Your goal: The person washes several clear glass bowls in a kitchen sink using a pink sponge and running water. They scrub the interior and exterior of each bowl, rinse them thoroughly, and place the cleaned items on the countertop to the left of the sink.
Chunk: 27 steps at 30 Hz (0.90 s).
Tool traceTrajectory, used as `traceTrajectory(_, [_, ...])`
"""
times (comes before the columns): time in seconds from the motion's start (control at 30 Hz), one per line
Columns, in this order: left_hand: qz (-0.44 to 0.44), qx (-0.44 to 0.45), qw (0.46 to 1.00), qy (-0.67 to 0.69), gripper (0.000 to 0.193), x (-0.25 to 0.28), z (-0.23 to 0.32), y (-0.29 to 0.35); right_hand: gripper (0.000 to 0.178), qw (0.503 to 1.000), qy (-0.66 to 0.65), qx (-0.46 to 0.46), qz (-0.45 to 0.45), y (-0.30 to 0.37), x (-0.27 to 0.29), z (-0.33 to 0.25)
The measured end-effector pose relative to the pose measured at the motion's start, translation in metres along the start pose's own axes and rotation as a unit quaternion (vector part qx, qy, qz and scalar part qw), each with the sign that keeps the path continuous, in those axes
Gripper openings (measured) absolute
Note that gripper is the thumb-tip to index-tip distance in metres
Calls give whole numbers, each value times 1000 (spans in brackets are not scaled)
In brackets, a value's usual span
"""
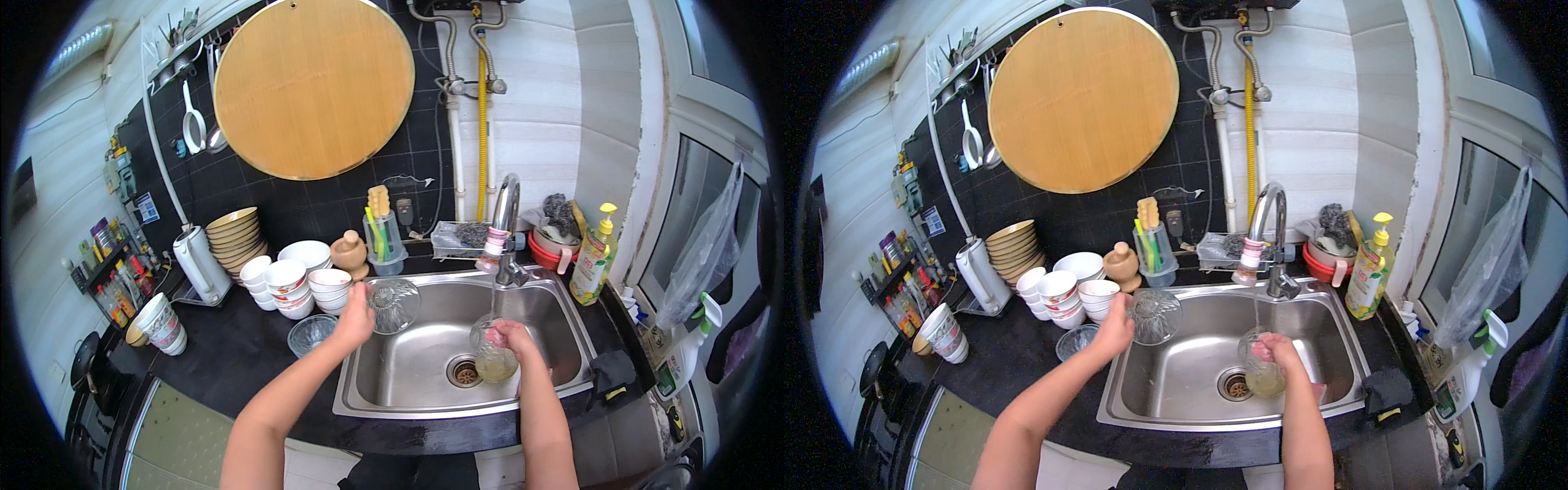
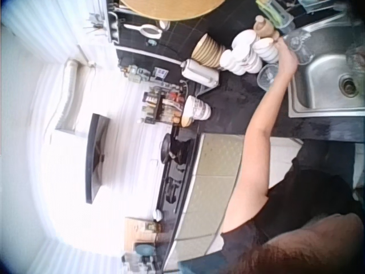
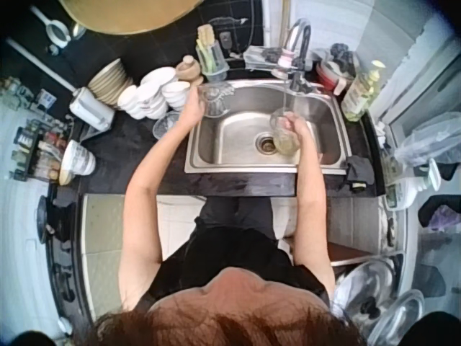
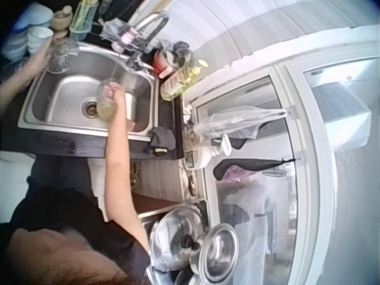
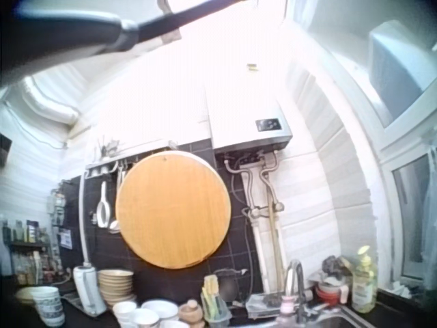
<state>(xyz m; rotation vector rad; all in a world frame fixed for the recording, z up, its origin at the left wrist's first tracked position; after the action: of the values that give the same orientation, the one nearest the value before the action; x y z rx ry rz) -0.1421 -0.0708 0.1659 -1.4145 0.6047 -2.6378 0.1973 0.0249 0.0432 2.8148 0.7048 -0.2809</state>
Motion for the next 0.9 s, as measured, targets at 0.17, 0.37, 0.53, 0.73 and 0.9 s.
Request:
traceTrajectory(0.17, [-5,213,941,261,28,66,-12,15,18,1000,1,3,-2,-3,4,5])
traceTrajectory(0.37, [-9,323,895,309,28,122,-52,54,18,1000,19,-9,7,-2,2,5])
traceTrajectory(0.53, [10,415,868,272,23,120,-71,74,16,1000,10,-13,11,-1,-4,2])
traceTrajectory(0.73, [-10,433,863,260,18,111,-84,79,17,998,-53,8,-14,-7,5,11])
traceTrajectory(0.9, [-48,441,862,244,18,106,-95,75,20,991,-127,31,-38,-6,7,10])
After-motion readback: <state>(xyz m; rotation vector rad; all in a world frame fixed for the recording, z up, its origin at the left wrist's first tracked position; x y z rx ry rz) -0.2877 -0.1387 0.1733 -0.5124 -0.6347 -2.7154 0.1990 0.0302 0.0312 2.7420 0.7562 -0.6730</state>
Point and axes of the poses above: each hand's wrist, its own y-axis away from the middle knuckle, its own x-axis out of the back of the hand, z = x × y, the point moved 1 cm from there along -y, towards the middle knuckle, and after that the axes turned 13 degrees about -z, right-handed, at the moved point
